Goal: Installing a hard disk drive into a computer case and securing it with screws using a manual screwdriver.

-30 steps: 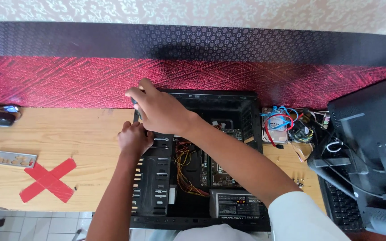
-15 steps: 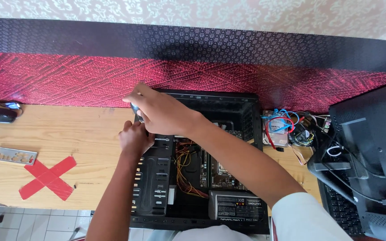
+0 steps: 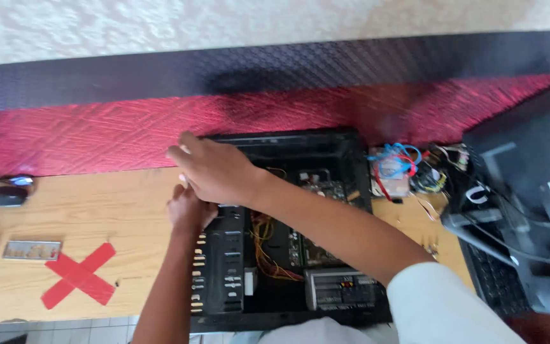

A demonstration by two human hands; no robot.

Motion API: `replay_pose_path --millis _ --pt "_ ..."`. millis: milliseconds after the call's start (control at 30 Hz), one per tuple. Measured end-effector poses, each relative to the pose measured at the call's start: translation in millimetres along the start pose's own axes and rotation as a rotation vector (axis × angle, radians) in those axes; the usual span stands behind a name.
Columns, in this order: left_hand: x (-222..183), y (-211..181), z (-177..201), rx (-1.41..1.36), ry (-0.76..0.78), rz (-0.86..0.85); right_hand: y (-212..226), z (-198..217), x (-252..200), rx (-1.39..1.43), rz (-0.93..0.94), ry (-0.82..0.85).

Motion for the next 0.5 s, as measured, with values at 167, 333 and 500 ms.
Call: replay_pose_path --millis 167,333,500 --pt "-7.8 20.6 -36.4 0.041 -0.091 -0.008 -4.0 -11.5 -0.2 0.047 0.045 0.058" --pt "-5.1 -9.1 1.4 0.052 -0.057 -0.119 -6.5 -4.6 -9.3 0.041 0.069 0.029" --pt "-3.9 -6.7 -0.5 0.074 -0.149 -0.119 -10.4 10.7 -8.9 0.04 -0.016 0.048"
Point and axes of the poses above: each hand's wrist, its own x-axis towards the middle knuckle, its own z-axis out of the back of the hand, y = z × x, the point moved 6 cm from there along x, towards the middle knuckle, and after that the axes turned 7 degrees about -x, right-handed, at the moved point
